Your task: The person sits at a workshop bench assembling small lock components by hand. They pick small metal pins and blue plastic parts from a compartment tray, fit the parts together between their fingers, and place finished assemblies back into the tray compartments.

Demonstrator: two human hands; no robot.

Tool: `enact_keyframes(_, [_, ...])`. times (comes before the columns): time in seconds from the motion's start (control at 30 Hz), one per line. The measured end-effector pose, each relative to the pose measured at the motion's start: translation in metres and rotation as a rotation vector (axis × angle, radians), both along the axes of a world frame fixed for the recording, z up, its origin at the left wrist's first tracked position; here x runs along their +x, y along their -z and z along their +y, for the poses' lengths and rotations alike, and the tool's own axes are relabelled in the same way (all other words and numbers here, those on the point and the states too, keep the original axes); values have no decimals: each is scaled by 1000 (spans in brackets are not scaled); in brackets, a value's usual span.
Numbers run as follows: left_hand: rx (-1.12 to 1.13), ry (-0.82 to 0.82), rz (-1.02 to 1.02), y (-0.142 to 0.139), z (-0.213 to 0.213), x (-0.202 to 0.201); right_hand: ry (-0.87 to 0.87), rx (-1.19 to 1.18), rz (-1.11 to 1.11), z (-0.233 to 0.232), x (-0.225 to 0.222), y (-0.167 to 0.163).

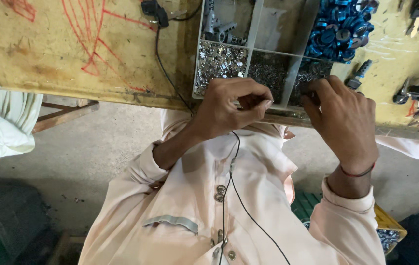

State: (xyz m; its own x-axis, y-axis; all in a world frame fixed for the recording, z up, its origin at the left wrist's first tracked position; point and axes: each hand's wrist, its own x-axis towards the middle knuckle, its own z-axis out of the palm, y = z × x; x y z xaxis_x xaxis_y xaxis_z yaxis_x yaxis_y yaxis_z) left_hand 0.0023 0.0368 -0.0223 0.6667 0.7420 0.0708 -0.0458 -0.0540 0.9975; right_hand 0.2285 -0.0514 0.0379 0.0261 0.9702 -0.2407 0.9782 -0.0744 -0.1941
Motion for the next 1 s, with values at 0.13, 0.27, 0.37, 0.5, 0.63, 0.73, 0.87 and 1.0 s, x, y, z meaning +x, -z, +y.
enact_keyframes(0.13, [3, 30, -8, 2, 3, 2, 11, 5, -5, 0, 3, 6])
enact_keyframes(0.27, [24, 17, -23, 3, 2, 1, 25, 46, 51, -1, 6, 12])
enact_keyframes(0.37, [36, 13, -45, 4, -2, -3, 114, 106, 243, -4, 8, 9])
enact_keyframes(0.5, [-3, -1, -36, 3, -13, 1, 361, 141, 604, -6, -1, -6])
enact_keyframes(0.63, [-275, -69, -81, -3, -27, 15, 427, 366, 916, -12, -36, -4])
enact_keyframes(0.73, [-557, -59, -213, -8, -31, 14, 267, 482, 716, -19, -54, 10])
enact_keyframes(0.87, [-723, -10, -225, -11, -29, 6, 296, 433, 797, -27, -54, 21])
enact_keyframes(1.0, [-711, 9, -302, -12, -31, 5, 421, 447, 1029, -33, -61, 27])
